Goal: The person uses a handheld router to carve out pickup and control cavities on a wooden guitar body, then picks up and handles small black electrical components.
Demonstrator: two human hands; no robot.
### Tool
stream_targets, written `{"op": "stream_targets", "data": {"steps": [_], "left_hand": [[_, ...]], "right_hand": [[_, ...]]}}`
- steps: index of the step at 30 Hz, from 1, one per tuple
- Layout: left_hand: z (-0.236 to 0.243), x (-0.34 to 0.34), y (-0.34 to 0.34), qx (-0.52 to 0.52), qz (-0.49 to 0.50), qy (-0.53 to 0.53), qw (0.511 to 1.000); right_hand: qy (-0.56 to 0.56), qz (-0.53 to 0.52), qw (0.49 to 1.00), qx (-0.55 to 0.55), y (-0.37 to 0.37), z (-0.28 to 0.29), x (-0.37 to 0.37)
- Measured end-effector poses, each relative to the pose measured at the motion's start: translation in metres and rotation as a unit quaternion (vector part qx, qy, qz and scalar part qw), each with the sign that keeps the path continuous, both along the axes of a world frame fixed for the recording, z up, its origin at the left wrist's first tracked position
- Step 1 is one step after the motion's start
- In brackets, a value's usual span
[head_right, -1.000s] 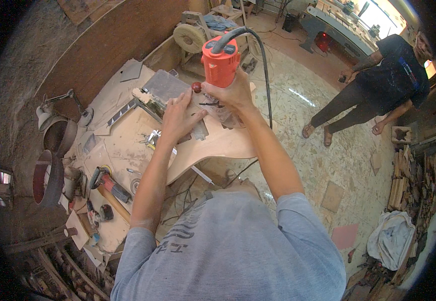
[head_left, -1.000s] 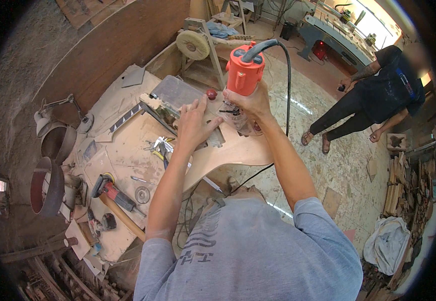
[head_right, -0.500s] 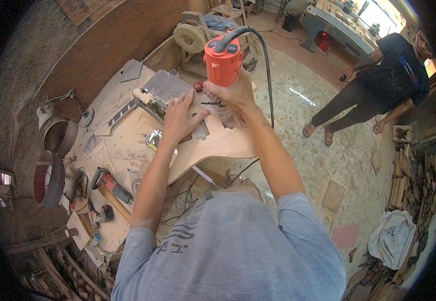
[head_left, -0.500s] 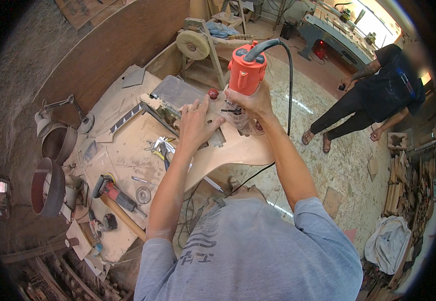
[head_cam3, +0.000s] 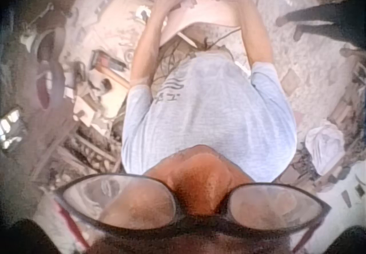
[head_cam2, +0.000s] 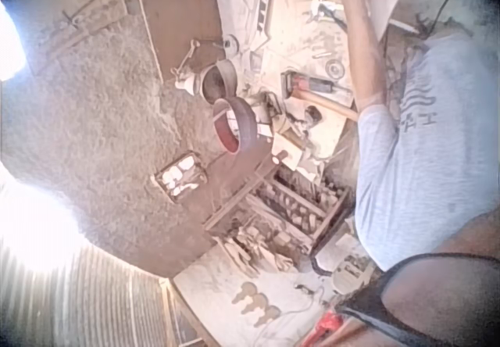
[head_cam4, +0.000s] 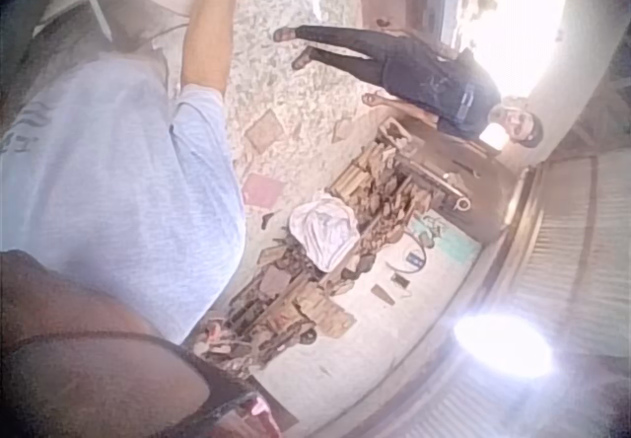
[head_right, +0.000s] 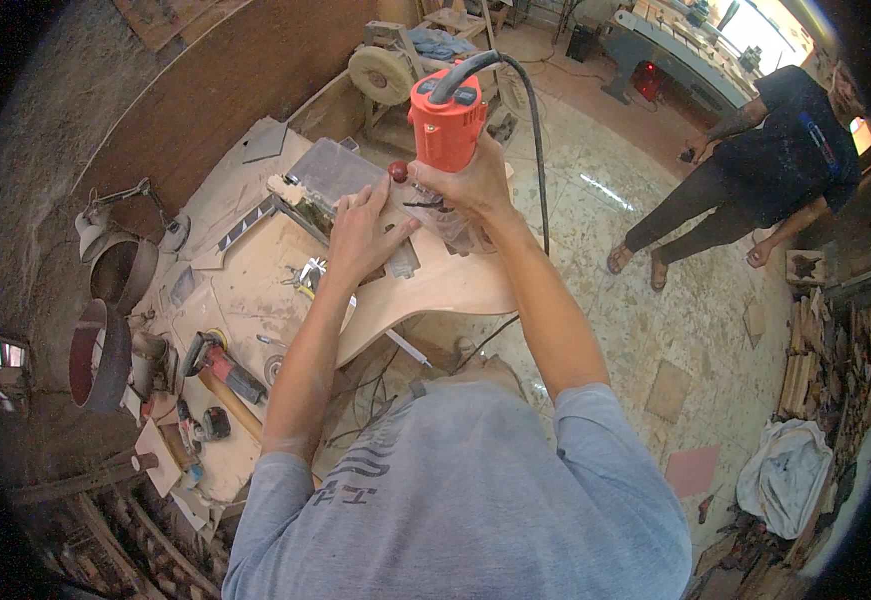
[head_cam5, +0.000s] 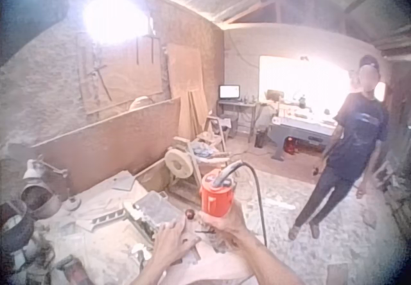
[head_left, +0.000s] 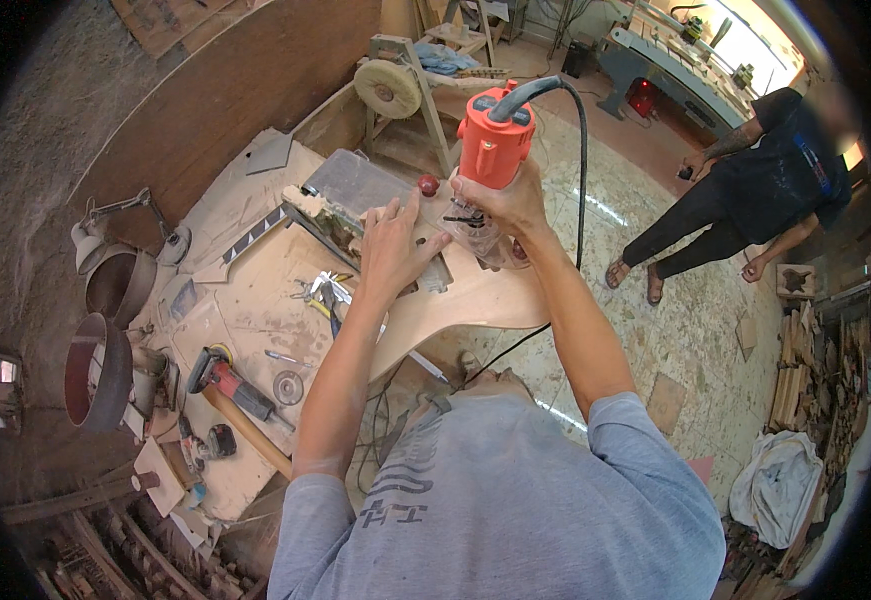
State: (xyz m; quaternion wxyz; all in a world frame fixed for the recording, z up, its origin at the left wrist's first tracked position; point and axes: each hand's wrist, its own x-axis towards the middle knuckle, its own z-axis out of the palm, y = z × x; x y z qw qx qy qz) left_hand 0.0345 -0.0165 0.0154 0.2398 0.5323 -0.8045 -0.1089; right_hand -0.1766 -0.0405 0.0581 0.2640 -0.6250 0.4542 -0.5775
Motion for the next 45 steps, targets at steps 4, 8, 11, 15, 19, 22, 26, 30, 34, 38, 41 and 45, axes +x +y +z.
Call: {"op": "stream_targets", "data": {"steps": [4,8,11,15,19,22,26,30,34,38,41,45], "left_hand": [[0.003,-0.002,0.001,0.011,-0.002,0.004,1.000],[-0.003,0.000,-0.002,0.012,0.004,-0.003,1.000],[-0.004,0.000,-0.002,0.011,0.003,-0.004,1.000],[-0.004,0.000,-0.003,0.009,-0.006,0.009,1.000],[0.003,-0.001,0.000,0.023,-0.003,-0.002,1.000],[0.003,0.000,-0.001,0.024,-0.007,0.003,1.000],[-0.005,0.003,-0.005,0.015,-0.008,0.013,1.000],[-0.005,0.003,-0.004,0.024,-0.001,0.015,1.000],[-0.016,0.007,-0.009,0.008,-0.013,0.032,0.999],[-0.007,0.003,-0.006,0.026,0.008,0.006,1.000],[-0.002,0.000,-0.002,0.028,0.010,0.004,1.000],[-0.002,0.005,-0.004,0.036,0.014,0.022,0.999]], "right_hand": [[-0.007,0.000,1.000,0.001,0.000,-0.001,-0.001],[0.018,-0.012,1.000,0.003,0.000,-0.001,-0.001],[0.014,-0.010,1.000,0.004,-0.002,-0.002,-0.003],[0.014,-0.017,1.000,-0.015,-0.002,-0.003,-0.001],[0.009,-0.012,1.000,-0.007,0.001,0.000,0.000],[0.000,-0.005,1.000,-0.020,0.003,0.001,0.002],[0.022,-0.013,1.000,-0.014,0.002,-0.001,-0.002],[0.011,-0.006,1.000,0.014,0.007,0.003,0.000],[-0.017,0.000,1.000,-0.011,0.009,0.006,0.004],[0.015,-0.020,0.999,-0.022,0.003,-0.004,-0.003],[0.002,-0.016,0.999,-0.028,0.002,-0.007,-0.003],[-0.027,0.009,1.000,0.007,0.005,-0.009,0.001]]}}
